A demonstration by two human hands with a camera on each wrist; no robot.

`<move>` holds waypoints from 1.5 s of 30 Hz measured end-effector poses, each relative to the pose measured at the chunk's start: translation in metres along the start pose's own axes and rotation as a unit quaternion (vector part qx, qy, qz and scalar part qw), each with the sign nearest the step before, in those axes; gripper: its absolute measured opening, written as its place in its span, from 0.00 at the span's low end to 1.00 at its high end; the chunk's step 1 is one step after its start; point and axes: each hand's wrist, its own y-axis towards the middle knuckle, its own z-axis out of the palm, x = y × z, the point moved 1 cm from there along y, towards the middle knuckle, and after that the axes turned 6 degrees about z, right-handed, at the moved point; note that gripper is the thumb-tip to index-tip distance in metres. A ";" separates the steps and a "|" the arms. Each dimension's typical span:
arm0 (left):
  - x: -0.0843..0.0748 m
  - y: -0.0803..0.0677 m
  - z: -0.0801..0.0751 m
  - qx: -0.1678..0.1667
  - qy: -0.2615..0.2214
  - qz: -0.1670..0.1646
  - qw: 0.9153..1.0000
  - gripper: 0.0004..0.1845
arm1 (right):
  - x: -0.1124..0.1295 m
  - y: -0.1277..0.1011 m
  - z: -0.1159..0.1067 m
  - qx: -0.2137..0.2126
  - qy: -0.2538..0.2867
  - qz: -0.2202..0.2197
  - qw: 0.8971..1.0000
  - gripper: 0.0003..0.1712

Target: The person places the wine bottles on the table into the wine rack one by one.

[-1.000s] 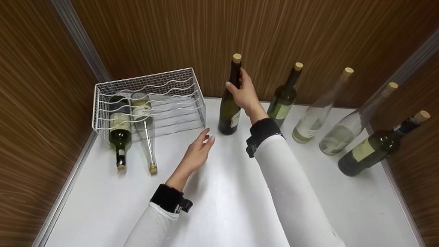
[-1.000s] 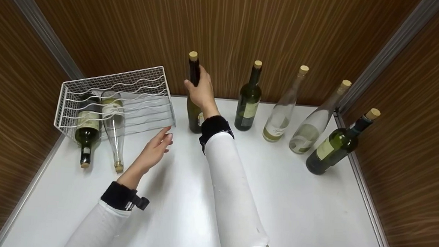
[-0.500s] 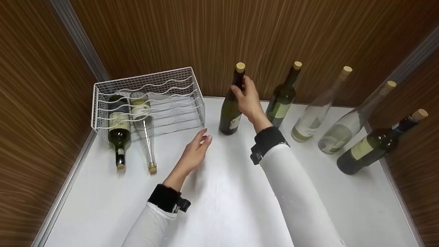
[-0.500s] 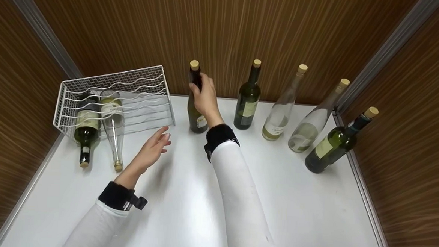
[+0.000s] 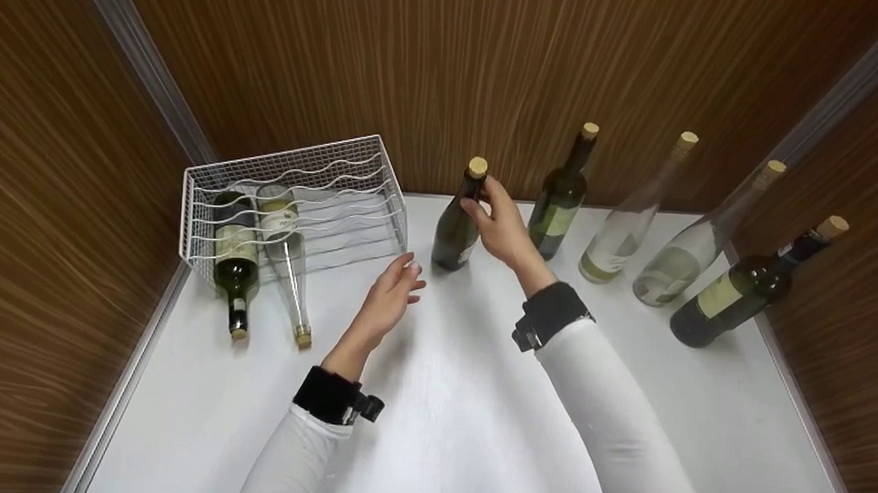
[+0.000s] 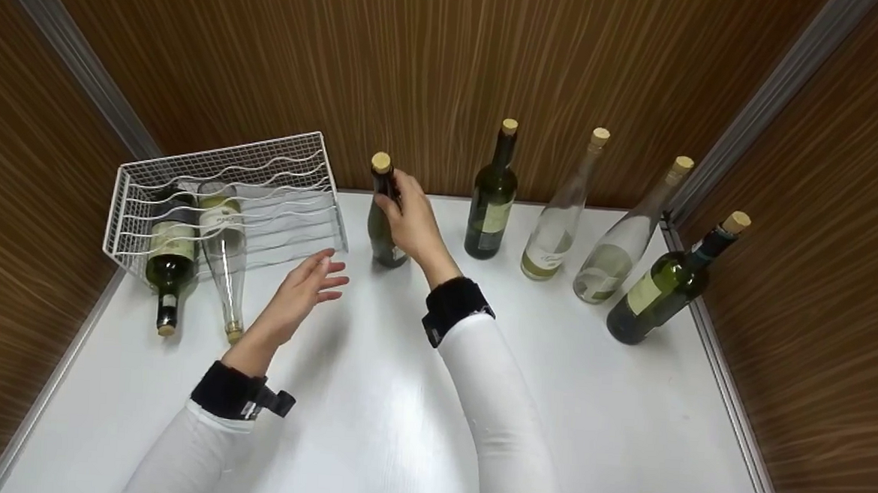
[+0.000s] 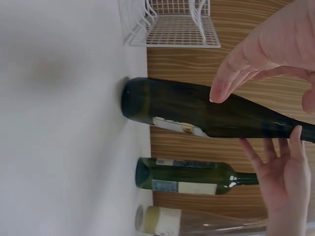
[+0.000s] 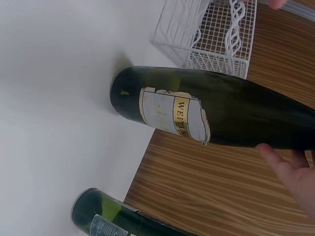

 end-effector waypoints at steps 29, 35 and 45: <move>0.003 -0.002 0.012 0.017 -0.212 -0.090 0.973 0.36 | -0.018 -0.090 0.040 0.051 -0.045 -0.188 0.980 0.22; 0.016 -0.008 0.013 0.017 -0.238 -0.125 0.963 0.36 | -0.026 -0.109 0.046 0.082 -0.052 -0.211 0.973 0.27; 0.035 -0.016 0.016 0.011 -0.259 -0.170 0.951 0.35 | -0.044 -0.141 0.060 0.100 -0.116 -0.262 0.953 0.23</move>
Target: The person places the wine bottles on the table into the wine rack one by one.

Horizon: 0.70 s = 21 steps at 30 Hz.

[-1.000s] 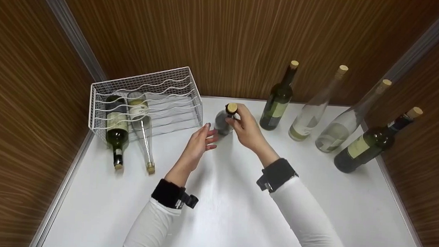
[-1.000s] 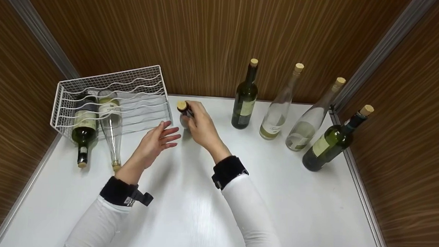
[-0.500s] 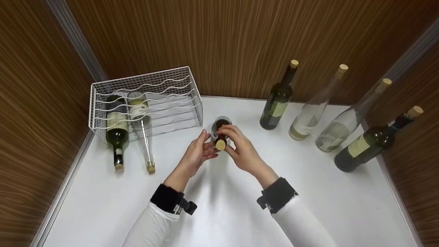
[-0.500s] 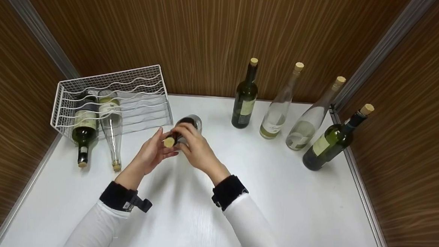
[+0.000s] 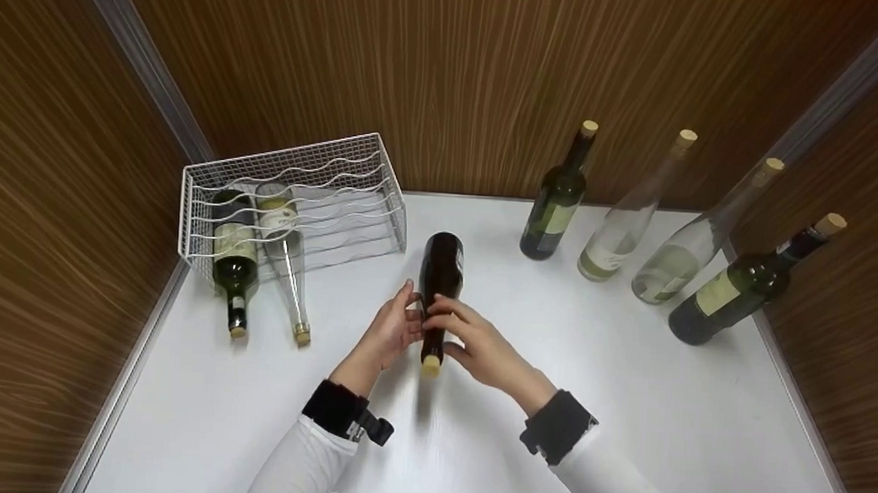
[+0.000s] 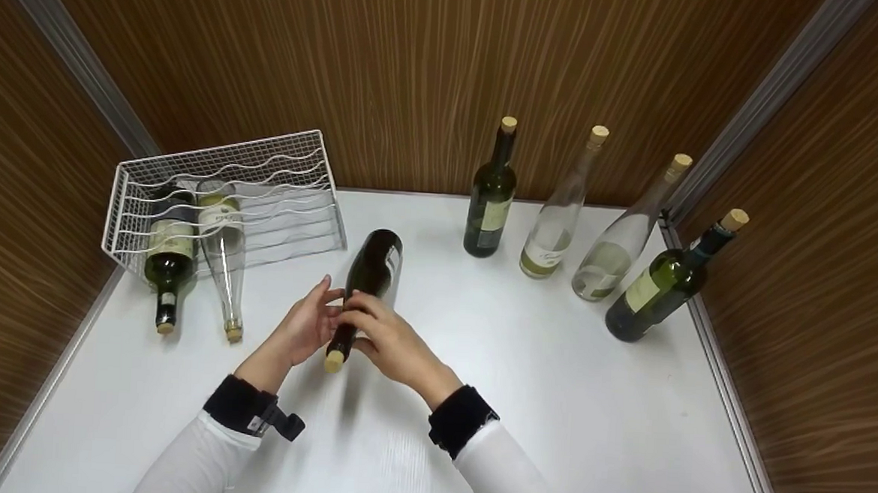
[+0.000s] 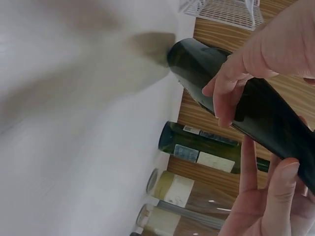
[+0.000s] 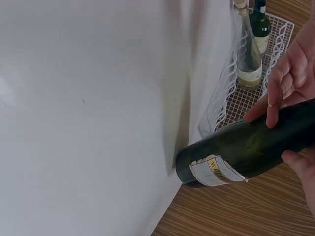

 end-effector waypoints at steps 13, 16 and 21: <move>0.023 0.007 -0.009 0.002 0.029 -0.038 0.999 0.30 | -0.002 -0.022 0.016 0.058 -0.007 -0.048 0.997 0.23; 0.027 0.008 -0.009 -0.003 0.036 -0.044 0.998 0.29 | -0.002 -0.026 0.019 0.077 -0.017 -0.052 0.995 0.23; 0.033 0.008 -0.010 -0.012 0.055 -0.048 0.997 0.30 | -0.001 -0.031 0.023 0.100 -0.029 -0.043 0.994 0.24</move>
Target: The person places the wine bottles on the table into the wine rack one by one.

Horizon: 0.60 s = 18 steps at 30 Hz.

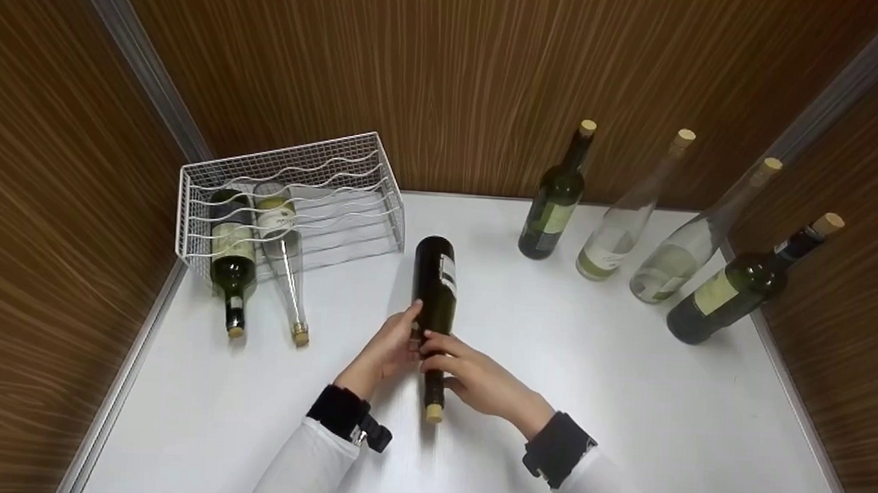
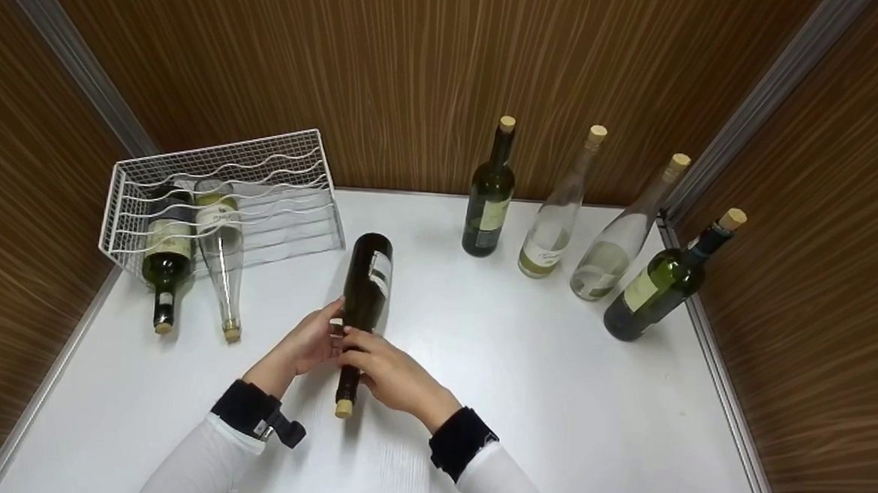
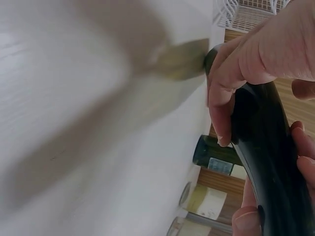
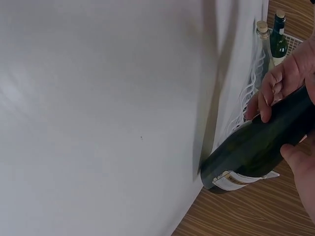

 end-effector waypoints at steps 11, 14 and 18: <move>0.014 0.002 0.004 0.014 0.002 0.012 1.000 0.26 | 0.001 -0.012 0.010 0.013 0.005 0.027 1.000 0.24; 0.018 0.002 0.005 0.011 0.005 0.023 1.000 0.23 | 0.002 -0.015 0.010 0.017 0.035 0.060 0.997 0.24; 0.023 0.003 0.006 0.001 0.003 0.024 1.000 0.19 | 0.001 -0.016 0.010 -0.024 0.100 0.108 0.989 0.21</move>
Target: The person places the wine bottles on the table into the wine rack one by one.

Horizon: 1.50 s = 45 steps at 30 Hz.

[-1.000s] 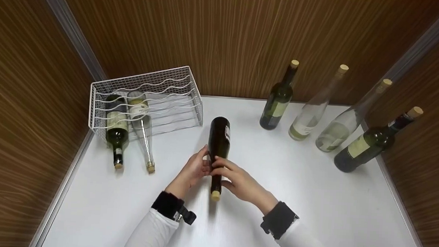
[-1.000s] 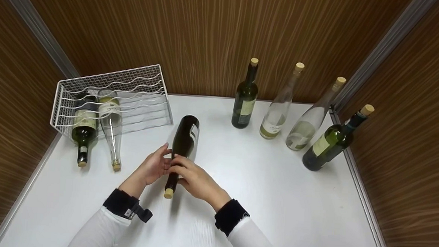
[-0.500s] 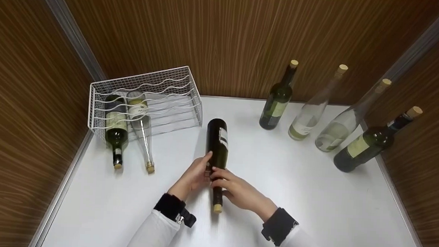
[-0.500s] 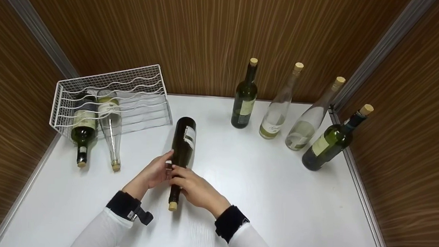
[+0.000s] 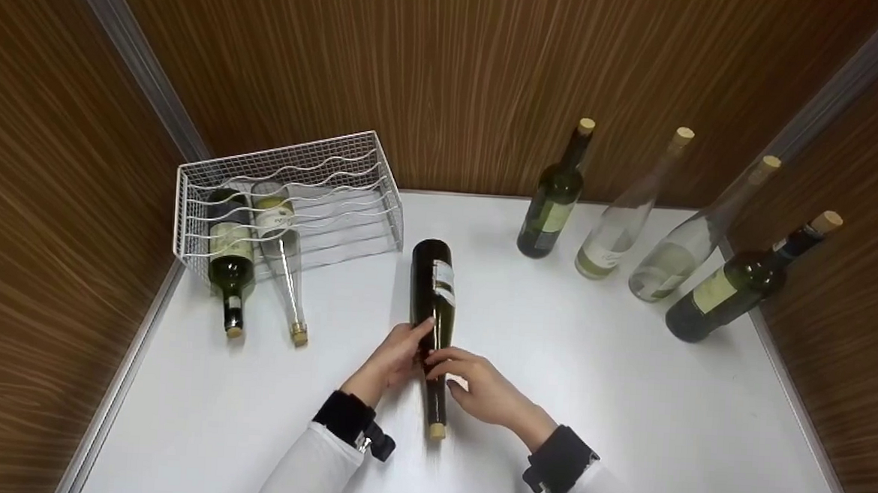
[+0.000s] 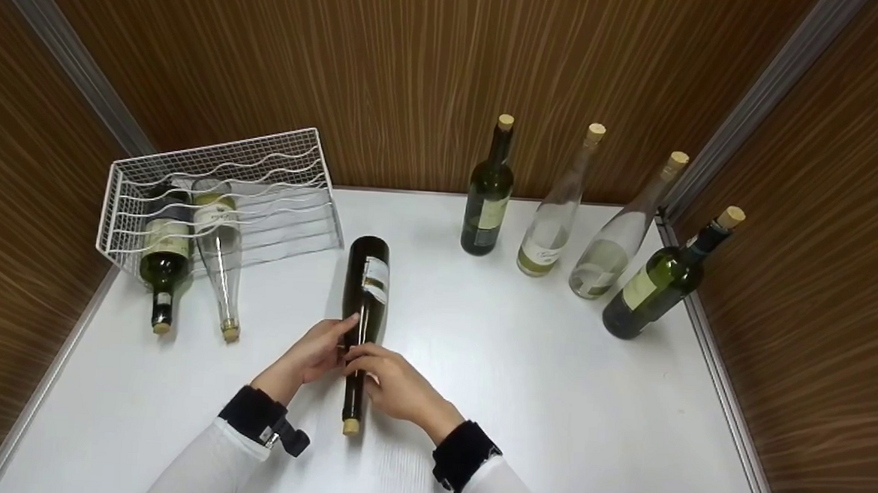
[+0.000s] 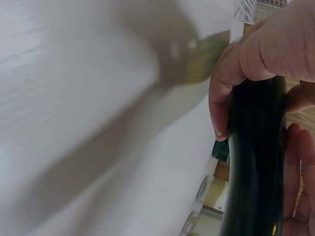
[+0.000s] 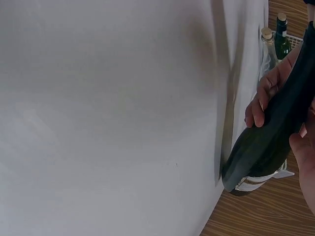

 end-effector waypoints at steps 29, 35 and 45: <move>0.013 -0.016 0.007 -0.014 -0.026 0.015 0.999 0.26 | 0.003 -0.008 0.017 0.049 0.377 0.390 0.839 0.28; 0.019 -0.033 0.005 0.006 0.029 0.015 0.999 0.31 | 0.006 -0.007 0.021 0.043 0.346 0.390 0.852 0.27; 0.026 -0.046 0.007 -0.032 0.128 0.071 0.989 0.27 | 0.013 0.000 0.027 0.030 0.313 0.374 0.873 0.29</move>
